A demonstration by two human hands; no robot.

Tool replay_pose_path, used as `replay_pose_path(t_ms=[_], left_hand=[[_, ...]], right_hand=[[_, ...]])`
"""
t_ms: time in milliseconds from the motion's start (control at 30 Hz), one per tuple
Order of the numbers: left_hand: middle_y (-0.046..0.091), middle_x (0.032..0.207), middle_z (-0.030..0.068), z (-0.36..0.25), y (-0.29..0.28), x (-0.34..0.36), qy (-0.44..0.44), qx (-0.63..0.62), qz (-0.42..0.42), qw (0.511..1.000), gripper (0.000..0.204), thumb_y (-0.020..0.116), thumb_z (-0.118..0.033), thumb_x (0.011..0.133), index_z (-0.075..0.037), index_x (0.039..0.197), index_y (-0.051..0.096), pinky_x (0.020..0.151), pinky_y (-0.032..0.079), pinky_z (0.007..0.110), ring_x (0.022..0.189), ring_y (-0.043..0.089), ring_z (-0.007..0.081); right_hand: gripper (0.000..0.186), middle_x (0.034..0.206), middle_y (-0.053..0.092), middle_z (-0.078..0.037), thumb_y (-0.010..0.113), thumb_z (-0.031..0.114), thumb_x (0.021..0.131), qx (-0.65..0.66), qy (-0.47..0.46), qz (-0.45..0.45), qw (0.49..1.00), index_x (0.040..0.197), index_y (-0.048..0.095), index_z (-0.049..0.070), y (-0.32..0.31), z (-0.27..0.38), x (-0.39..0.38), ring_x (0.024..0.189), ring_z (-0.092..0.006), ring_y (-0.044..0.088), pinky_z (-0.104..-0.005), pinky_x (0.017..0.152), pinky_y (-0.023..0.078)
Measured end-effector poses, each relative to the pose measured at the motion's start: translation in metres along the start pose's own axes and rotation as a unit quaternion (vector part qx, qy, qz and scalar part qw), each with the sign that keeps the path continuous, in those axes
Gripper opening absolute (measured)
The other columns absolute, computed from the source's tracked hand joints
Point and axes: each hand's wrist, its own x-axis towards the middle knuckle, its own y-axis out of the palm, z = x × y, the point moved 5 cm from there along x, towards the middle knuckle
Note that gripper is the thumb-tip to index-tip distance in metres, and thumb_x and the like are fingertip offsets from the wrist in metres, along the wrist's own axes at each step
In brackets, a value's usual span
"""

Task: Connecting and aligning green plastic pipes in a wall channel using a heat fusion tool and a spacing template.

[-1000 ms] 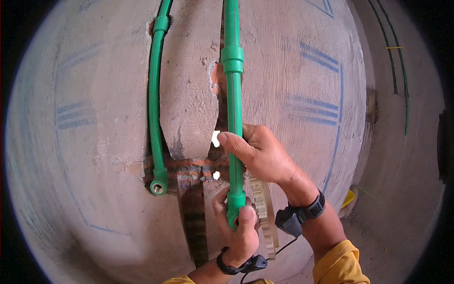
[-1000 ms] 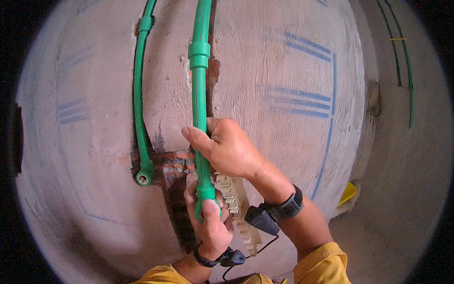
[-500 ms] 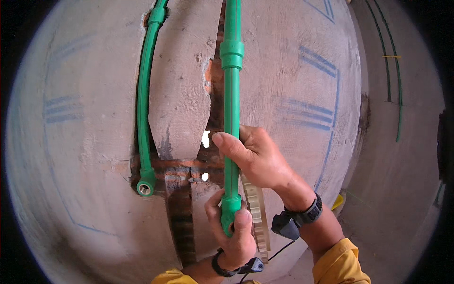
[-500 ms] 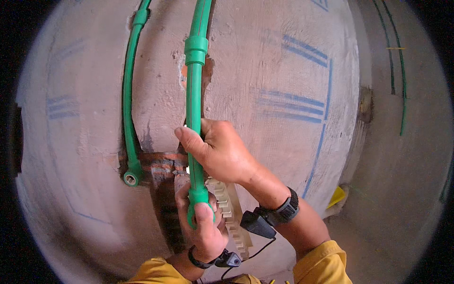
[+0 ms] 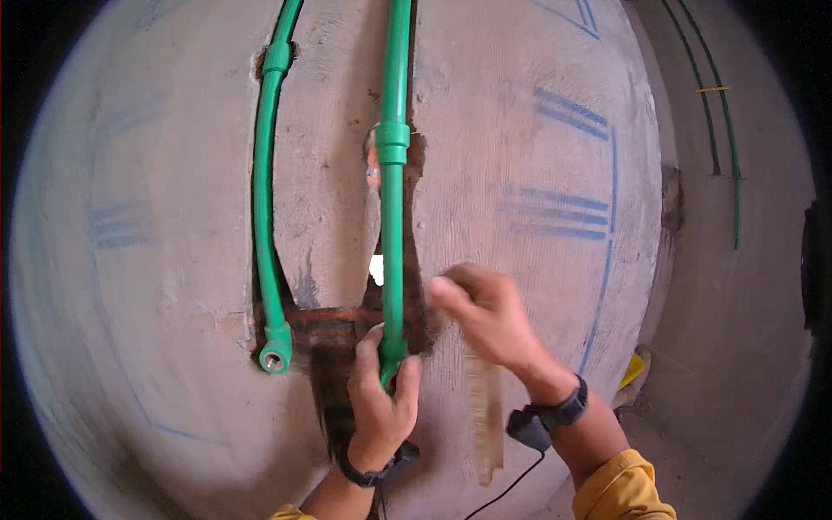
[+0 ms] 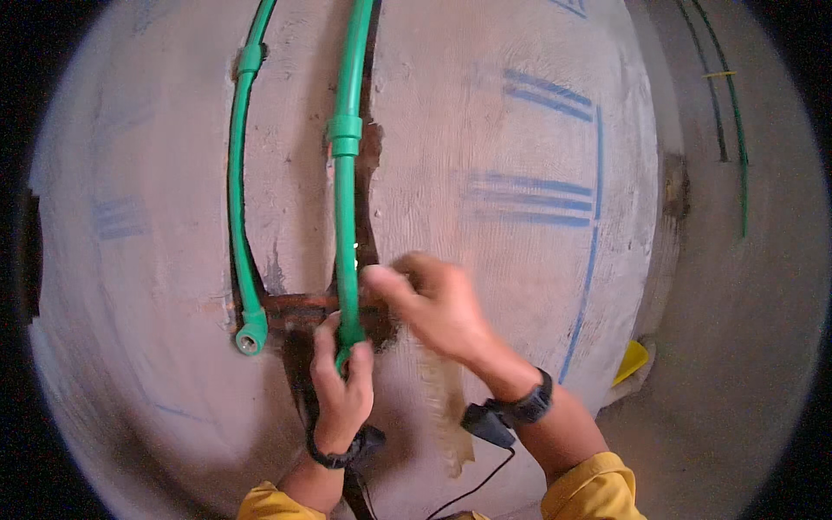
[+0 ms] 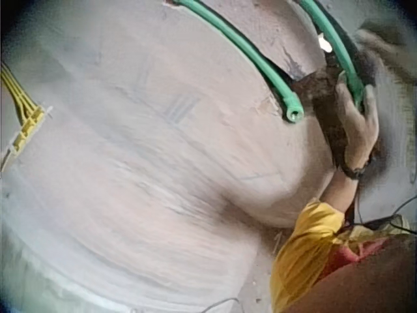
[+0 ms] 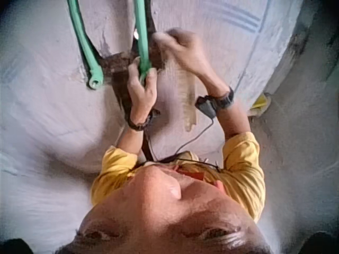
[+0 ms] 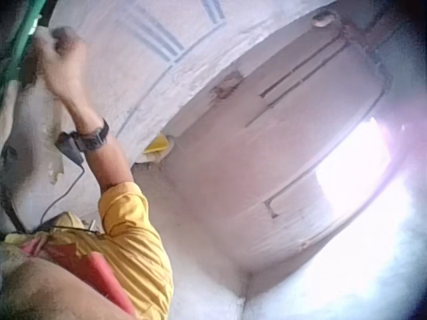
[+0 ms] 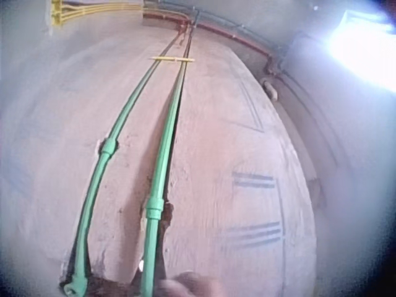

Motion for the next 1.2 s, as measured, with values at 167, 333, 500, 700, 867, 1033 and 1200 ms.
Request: replay_pose_path(t_ms=[167,333,500,700,867,1033,1200], left_hand=[[0.063,0.093,0.0232,0.021,0.008,0.018,0.155,0.302,0.076,0.937,0.051,0.068,-0.031,0.091,0.006,0.124,0.054,0.082,0.045,0.05,0.089,0.057,0.0442],[0.064,0.094,0.0258,0.029,0.012,0.026,0.147,0.312,0.048,0.937,0.052,0.062,-0.038,0.095,0.005,0.123,0.051,0.081,0.046,0.05,0.089,0.06,0.0433],[0.066,0.095,0.0241,0.034,0.013,0.028,0.154,0.3,0.041,0.94,0.051,0.059,-0.036,0.098,0.002,0.129,0.047,0.078,0.05,0.049,0.086,0.065,0.0414],[0.067,0.093,0.0191,0.031,0.004,0.027,0.082,0.252,0.037,0.964,0.046,0.056,-0.031,0.1,-0.007,0.136,0.043,0.073,0.054,0.043,0.084,0.068,0.0345],[0.065,0.101,0.024,0.031,0.003,0.028,0.026,0.233,0.064,0.97,0.05,0.06,-0.033,0.098,-0.004,0.135,0.044,0.077,0.052,0.047,0.09,0.065,0.0422],[0.058,0.086,0.0067,0.047,-0.006,0.03,0.032,0.217,0.128,0.967,0.059,0.054,-0.04,0.102,-0.002,0.144,0.036,0.069,0.048,0.033,0.076,0.055,0.0159],[0.062,0.118,0.0163,0.039,-0.017,0.028,-0.029,0.069,0.259,0.963,0.073,0.06,-0.033,0.099,0.004,0.151,0.024,0.097,0.045,0.036,0.108,0.058,0.0231]], right_hand=[[0.035,0.069,0.058,0.0,0.07,0.033,0.093,0.084,0.199,-0.095,0.972,0.082,0.063,0.001,-0.045,-0.033,-0.065,0.058,-0.0084,0.053,-0.0256,0.052,0.043],[0.026,0.07,0.059,0.0,0.078,0.023,0.086,0.175,0.264,-0.166,0.934,0.082,0.063,0.003,-0.048,-0.088,-0.153,0.057,-0.0088,0.055,-0.0243,0.052,0.044],[0.016,0.069,0.06,-0.001,0.075,0.012,0.087,0.224,0.338,-0.131,0.905,0.082,0.063,0.003,-0.012,-0.115,-0.212,0.055,-0.0093,0.055,-0.024,0.05,0.045],[0.017,0.069,0.06,-0.001,0.075,0.012,0.087,0.24,0.369,-0.143,0.886,0.079,0.063,0.004,-0.014,-0.128,-0.232,0.054,-0.009,0.055,-0.024,0.049,0.044],[0.018,0.069,0.06,0.0,0.076,0.013,0.086,0.219,0.38,-0.163,0.884,0.078,0.062,0.004,-0.018,-0.147,-0.258,0.055,-0.0081,0.054,-0.0238,0.05,0.042],[0.018,0.07,0.059,0.0,0.075,0.016,0.087,0.161,0.403,-0.28,0.856,0.082,0.062,0.004,-0.029,-0.183,-0.331,0.058,-0.0082,0.054,-0.0249,0.053,0.043],[0.02,0.073,0.059,-0.001,0.076,0.017,0.087,0.109,0.448,-0.395,0.794,0.085,0.062,0.004,-0.035,-0.222,-0.456,0.061,-0.0079,0.054,-0.0244,0.055,0.043]])
